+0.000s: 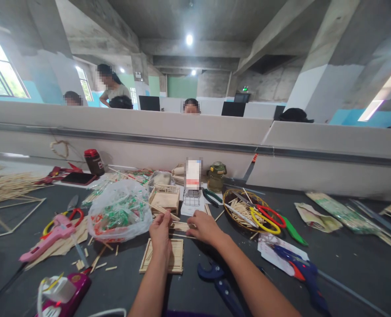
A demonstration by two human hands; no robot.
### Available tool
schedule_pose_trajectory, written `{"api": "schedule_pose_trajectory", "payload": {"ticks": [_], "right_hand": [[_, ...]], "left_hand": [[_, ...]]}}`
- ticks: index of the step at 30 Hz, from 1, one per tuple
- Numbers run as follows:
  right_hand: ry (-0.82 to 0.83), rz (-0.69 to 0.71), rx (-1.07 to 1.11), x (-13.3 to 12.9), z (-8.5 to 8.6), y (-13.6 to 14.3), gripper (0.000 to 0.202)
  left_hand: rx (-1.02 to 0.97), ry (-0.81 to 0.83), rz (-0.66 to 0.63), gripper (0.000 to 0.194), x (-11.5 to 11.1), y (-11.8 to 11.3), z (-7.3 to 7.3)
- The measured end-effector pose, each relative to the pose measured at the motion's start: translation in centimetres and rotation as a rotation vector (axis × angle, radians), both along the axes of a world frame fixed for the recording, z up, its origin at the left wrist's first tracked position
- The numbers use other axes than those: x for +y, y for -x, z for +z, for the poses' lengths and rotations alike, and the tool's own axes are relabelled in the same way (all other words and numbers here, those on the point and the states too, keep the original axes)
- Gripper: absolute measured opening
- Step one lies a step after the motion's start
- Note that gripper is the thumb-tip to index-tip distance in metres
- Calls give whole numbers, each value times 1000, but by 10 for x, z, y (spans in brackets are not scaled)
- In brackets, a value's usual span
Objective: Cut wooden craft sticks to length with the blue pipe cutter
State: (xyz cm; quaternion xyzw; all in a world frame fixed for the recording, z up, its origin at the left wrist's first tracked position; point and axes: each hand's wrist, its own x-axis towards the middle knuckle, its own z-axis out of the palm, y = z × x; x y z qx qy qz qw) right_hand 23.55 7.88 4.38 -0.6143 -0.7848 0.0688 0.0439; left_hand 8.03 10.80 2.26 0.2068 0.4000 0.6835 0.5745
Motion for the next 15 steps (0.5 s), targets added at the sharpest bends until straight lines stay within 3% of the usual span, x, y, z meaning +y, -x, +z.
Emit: {"api": "schedule_pose_trajectory", "payload": {"ticks": [2, 8, 15], "right_hand": [[-1, 4, 13, -7, -3, -4, 31], [-13, -104, 14, -12, -4, -13, 14], [-48, -403, -22, -15, -5, -51, 28]], "left_hand": [[-5, 2, 22, 31, -3, 0, 0], [4, -11, 16, 37, -12, -5, 4], [44, -29, -83, 40, -20, -11, 12]]}}
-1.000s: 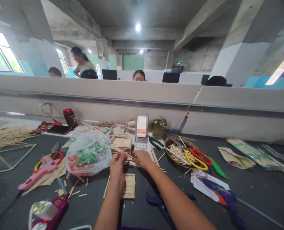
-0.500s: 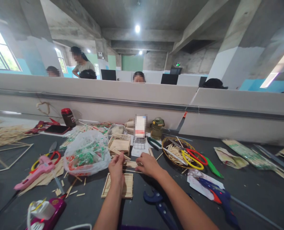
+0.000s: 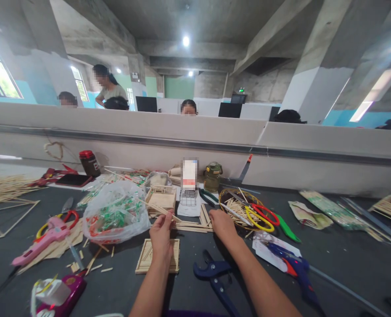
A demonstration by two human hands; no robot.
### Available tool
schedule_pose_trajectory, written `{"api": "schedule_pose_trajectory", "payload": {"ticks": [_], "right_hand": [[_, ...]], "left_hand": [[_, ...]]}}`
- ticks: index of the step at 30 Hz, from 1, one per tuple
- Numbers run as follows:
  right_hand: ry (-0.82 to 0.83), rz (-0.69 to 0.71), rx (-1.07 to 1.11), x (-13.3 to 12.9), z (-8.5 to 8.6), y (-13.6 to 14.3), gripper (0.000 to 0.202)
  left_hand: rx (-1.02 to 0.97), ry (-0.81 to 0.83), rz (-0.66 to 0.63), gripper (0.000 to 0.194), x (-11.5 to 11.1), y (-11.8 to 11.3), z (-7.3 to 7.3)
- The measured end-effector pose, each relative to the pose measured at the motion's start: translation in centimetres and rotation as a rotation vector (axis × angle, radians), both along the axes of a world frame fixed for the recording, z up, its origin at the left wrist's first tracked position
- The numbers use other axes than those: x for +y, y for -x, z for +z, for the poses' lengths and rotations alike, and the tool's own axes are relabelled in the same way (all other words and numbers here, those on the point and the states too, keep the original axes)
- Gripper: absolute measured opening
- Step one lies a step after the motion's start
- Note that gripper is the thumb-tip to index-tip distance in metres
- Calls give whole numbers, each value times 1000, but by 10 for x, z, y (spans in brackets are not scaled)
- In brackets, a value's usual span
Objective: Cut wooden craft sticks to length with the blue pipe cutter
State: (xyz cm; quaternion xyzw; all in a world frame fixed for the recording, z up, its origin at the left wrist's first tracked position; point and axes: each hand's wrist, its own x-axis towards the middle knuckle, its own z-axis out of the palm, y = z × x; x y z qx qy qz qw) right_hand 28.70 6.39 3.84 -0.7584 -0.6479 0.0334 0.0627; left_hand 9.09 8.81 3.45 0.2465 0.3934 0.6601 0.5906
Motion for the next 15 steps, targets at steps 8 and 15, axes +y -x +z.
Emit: {"api": "schedule_pose_trajectory", "payload": {"ticks": [8, 15], "right_hand": [[-12, -93, 46, 5, -19, -6, 25], [-49, -49, 123, 21, -18, -7, 26]], "left_hand": [[49, -12, -90, 40, -7, -6, 4], [116, -17, -159, 42, -10, -8, 5]]}}
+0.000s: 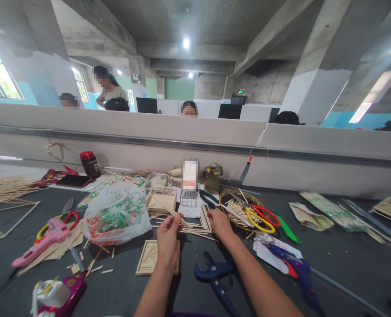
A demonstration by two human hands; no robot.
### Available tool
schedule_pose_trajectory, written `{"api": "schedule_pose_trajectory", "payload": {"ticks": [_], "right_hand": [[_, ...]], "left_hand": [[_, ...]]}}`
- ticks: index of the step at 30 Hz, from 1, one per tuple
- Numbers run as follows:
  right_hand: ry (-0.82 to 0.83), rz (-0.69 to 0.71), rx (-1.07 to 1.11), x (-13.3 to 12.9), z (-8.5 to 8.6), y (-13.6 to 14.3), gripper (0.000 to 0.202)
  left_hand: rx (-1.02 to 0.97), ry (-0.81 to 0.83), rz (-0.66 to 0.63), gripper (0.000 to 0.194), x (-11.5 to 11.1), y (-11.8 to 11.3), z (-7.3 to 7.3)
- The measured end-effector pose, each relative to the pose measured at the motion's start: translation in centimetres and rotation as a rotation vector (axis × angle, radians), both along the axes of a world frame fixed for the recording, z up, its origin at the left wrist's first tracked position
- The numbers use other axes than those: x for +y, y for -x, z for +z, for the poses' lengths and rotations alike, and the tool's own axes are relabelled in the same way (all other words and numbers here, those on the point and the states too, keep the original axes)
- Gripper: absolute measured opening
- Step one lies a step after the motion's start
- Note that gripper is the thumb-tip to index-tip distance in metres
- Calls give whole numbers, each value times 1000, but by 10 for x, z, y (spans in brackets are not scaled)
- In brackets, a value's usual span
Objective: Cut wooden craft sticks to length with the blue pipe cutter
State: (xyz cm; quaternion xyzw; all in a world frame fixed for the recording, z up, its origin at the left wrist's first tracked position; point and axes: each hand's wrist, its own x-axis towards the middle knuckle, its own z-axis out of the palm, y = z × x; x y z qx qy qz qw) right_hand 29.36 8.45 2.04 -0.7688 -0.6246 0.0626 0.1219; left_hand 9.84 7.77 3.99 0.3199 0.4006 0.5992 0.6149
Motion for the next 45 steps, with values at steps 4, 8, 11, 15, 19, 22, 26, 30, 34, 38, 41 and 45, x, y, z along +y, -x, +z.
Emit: {"api": "schedule_pose_trajectory", "payload": {"ticks": [4, 8, 11, 15, 19, 22, 26, 30, 34, 38, 41, 45], "right_hand": [[-4, 46, 48, 4, 3, -4, 29], [-9, 55, 68, -6, 11, -8, 31], [-8, 104, 77, -24, 18, -5, 26], [28, 253, 88, -51, 23, 10, 13], [72, 315, 42, -63, 19, 24, 7], [64, 275, -20, -58, 16, 26, 17], [45, 189, -77, -49, 15, 24, 24], [40, 146, -79, -50, 17, 21, 23], [42, 120, -34, -63, 25, 16, 19], [115, 199, 62, -88, 33, 21, 13], [193, 351, 159, -107, 36, 33, 50], [224, 306, 114, -116, 34, 42, 72]], "left_hand": [[29, -9, -48, 42, 1, 0, -1], [37, 14, -90, 44, 2, -1, -2], [31, 23, -94, 45, 3, -1, -2], [20, 21, -39, 47, 4, 2, 0], [19, 5, -7, 47, 6, 4, 0], [30, 7, -12, 47, 5, 4, 0], [37, 12, -57, 47, 3, 1, 0], [39, -9, -67, 45, 2, 0, -1], [60, -21, -22, 46, 4, 2, -2], [94, -20, -51, 45, 2, 2, 0], [131, -30, -117, 41, -2, -3, -1], [180, -78, -170, 36, -7, -8, -4]]}}
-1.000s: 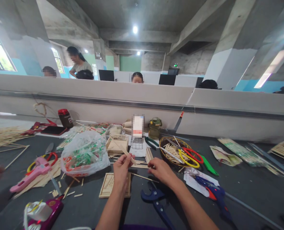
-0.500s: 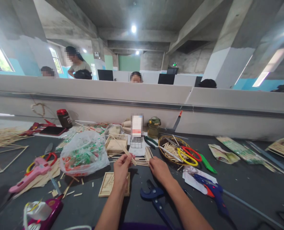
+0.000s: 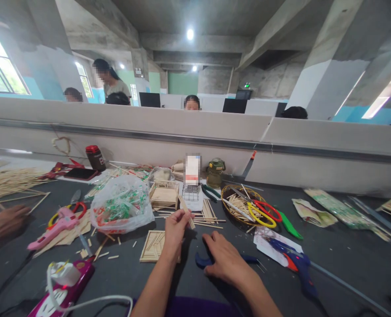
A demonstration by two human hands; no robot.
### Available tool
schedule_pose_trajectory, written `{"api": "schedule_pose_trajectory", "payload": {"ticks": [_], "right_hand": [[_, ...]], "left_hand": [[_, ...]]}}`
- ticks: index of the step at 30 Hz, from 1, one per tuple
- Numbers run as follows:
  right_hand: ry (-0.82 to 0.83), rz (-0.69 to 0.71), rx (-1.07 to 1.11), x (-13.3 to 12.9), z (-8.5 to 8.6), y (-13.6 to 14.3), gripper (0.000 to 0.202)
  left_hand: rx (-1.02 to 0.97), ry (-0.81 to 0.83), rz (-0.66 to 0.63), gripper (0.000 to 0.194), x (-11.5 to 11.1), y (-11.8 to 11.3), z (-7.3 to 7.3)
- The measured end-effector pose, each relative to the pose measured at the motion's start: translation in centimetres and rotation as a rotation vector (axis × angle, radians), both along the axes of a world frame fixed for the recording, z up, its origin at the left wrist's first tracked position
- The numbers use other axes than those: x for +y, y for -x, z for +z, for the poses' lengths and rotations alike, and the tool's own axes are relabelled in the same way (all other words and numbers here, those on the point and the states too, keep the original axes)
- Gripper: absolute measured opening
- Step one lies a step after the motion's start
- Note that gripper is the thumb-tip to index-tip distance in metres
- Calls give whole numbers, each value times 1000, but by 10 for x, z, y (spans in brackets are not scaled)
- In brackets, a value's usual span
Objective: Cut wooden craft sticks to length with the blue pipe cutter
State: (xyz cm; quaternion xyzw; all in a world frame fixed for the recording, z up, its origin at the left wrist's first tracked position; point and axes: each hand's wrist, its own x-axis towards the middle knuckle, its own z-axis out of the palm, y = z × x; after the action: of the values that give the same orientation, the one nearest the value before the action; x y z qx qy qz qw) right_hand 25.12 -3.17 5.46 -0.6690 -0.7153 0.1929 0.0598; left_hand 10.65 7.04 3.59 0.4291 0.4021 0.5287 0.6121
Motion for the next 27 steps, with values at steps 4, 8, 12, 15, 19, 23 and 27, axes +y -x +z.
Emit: {"api": "schedule_pose_trajectory", "payload": {"ticks": [4, 8, 12, 15, 19, 23, 27], "right_hand": [[-32, -101, -104, 7, -3, -13, 69], [-121, -172, -171, 18, -1, -27, 67], [-332, -202, 209, 33, 6, -21, 31], [-477, -253, 504, 41, 5, -10, 24], [-545, -233, 671, 46, -8, -1, 20], [-536, -236, 735, 48, -20, -3, 20], [-505, -194, 775, 45, -21, -8, 18]], "left_hand": [[-4, 20, -34, 35, 0, -1, -3], [-6, 44, -86, 35, 0, -3, -4], [34, 15, -183, 34, -4, -10, -8], [89, -69, -279, 32, -8, -16, -16], [214, -237, -359, 26, -11, -21, -26], [305, -298, -390, 23, -14, -20, -25], [362, -343, -396, 19, -15, -16, -22]]}}
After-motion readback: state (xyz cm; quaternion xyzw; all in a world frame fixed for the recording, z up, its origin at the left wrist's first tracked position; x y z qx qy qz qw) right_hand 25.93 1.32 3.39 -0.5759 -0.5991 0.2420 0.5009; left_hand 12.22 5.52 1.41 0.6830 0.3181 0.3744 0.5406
